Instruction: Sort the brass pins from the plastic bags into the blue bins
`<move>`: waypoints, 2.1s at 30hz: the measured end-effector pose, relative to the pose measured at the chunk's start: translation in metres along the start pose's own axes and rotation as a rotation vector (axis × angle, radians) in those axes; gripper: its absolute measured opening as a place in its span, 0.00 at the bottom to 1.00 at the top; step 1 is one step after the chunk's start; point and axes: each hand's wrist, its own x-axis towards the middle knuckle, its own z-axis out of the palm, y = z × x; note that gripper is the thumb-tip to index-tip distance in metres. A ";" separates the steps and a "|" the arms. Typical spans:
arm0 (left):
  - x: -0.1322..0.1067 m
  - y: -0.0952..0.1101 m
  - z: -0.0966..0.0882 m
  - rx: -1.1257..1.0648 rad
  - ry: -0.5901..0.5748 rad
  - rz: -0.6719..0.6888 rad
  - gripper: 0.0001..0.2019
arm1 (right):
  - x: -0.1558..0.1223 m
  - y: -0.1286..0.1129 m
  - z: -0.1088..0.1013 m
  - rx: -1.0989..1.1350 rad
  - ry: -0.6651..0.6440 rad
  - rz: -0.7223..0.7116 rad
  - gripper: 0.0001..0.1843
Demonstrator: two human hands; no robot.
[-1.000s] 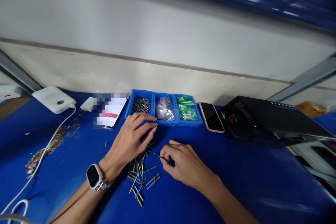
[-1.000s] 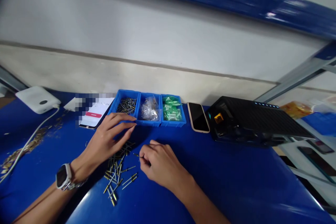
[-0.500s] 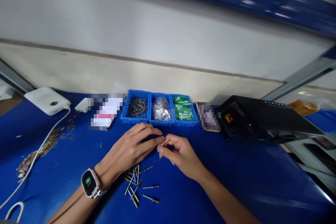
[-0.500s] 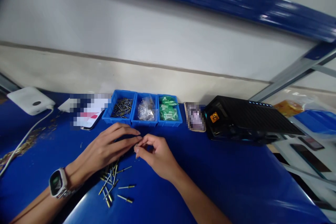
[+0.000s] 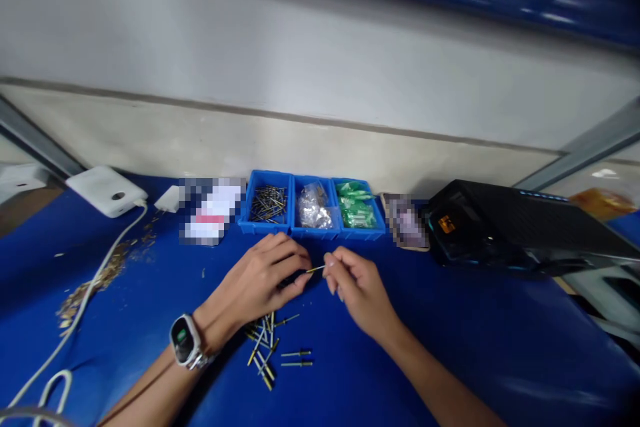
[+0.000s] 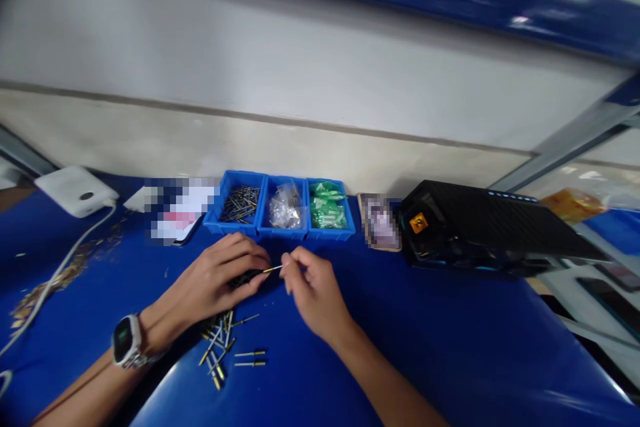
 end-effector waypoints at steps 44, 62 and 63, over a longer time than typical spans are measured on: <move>0.014 -0.028 0.002 0.409 0.171 -0.071 0.10 | -0.029 -0.019 0.008 -0.586 -0.546 -0.137 0.07; 0.014 -0.016 0.000 0.401 0.146 -0.049 0.09 | -0.005 -0.006 0.008 0.005 -0.225 0.098 0.10; 0.014 -0.015 0.000 0.392 0.143 -0.038 0.10 | -0.003 -0.004 0.006 0.088 -0.190 0.143 0.12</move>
